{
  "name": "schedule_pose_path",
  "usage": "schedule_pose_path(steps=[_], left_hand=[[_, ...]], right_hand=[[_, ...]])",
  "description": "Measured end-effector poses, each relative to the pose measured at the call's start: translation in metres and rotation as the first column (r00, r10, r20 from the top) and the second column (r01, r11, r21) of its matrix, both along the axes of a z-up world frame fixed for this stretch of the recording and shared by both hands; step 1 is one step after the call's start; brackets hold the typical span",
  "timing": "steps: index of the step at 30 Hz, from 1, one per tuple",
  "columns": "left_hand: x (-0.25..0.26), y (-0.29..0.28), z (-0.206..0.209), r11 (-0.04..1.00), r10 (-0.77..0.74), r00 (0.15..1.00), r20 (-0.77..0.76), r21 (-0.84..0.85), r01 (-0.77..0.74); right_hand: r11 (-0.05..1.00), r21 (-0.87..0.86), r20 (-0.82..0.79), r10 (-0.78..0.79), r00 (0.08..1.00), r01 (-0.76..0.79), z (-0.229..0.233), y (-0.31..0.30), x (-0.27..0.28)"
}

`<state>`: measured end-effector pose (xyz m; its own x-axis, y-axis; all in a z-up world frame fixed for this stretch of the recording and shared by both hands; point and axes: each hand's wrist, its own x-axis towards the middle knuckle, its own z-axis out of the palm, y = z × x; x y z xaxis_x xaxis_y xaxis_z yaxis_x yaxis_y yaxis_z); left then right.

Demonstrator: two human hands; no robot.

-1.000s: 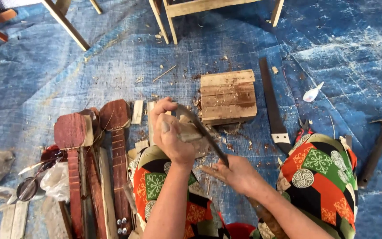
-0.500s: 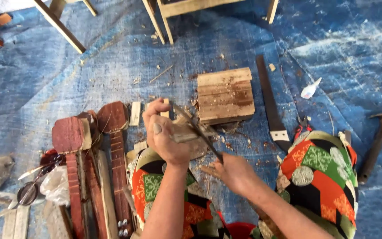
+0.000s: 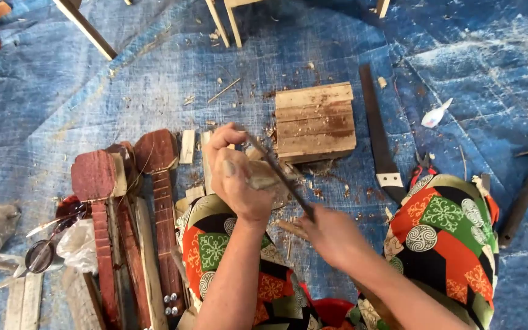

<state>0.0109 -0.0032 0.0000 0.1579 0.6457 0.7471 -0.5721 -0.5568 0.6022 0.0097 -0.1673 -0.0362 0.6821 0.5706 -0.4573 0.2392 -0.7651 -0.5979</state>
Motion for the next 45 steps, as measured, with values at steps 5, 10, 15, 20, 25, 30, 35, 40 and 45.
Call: schedule_pose_path(steps=[5, 10, 15, 20, 25, 30, 35, 40, 45], left_hand=[[-0.009, 0.009, 0.003, 0.999, -0.033, 0.998, -0.059, -0.032, 0.031], [-0.015, 0.003, 0.002, 0.994, -0.047, 0.997, -0.062, -0.103, 0.04], [-0.023, 0.002, 0.008, 0.991, -0.097, 0.981, -0.166, -0.103, 0.081], [-0.014, 0.002, 0.008, 0.997, -0.064, 0.985, -0.163, -0.042, 0.058], [-0.009, 0.006, 0.002, 1.0, 0.005, 1.0, 0.014, -0.028, -0.004], [-0.015, 0.008, 0.002, 0.996, -0.06, 0.997, -0.05, -0.072, 0.056], [-0.012, 0.009, -0.001, 0.997, -0.055, 0.997, -0.056, -0.058, 0.052], [-0.009, 0.013, -0.007, 0.996, -0.06, 0.998, -0.017, -0.061, 0.059], [-0.014, 0.02, -0.005, 0.999, -0.013, 0.997, -0.079, -0.047, 0.009]], right_hand=[[0.999, 0.048, -0.174, 0.001, 0.985, 0.007, -0.001, 0.013, 0.011], [0.962, 0.241, -0.359, -0.037, 0.932, 0.131, -0.015, 0.001, 0.009], [0.999, -0.032, -0.166, 0.025, 0.986, -0.031, 0.038, 0.006, 0.005], [0.992, 0.116, -0.112, -0.025, 0.993, 0.038, 0.002, 0.007, 0.005], [0.997, -0.027, -0.271, -0.077, 0.96, 0.072, -0.013, 0.014, 0.009], [0.972, 0.198, -0.249, -0.077, 0.965, 0.129, -0.04, 0.001, 0.013], [0.976, 0.201, -0.117, -0.064, 0.991, 0.086, 0.017, -0.01, 0.002], [0.997, 0.078, -0.09, 0.019, 0.996, -0.012, -0.012, 0.005, 0.002], [0.997, 0.022, -0.185, 0.078, 0.98, -0.075, 0.016, 0.019, 0.008]])
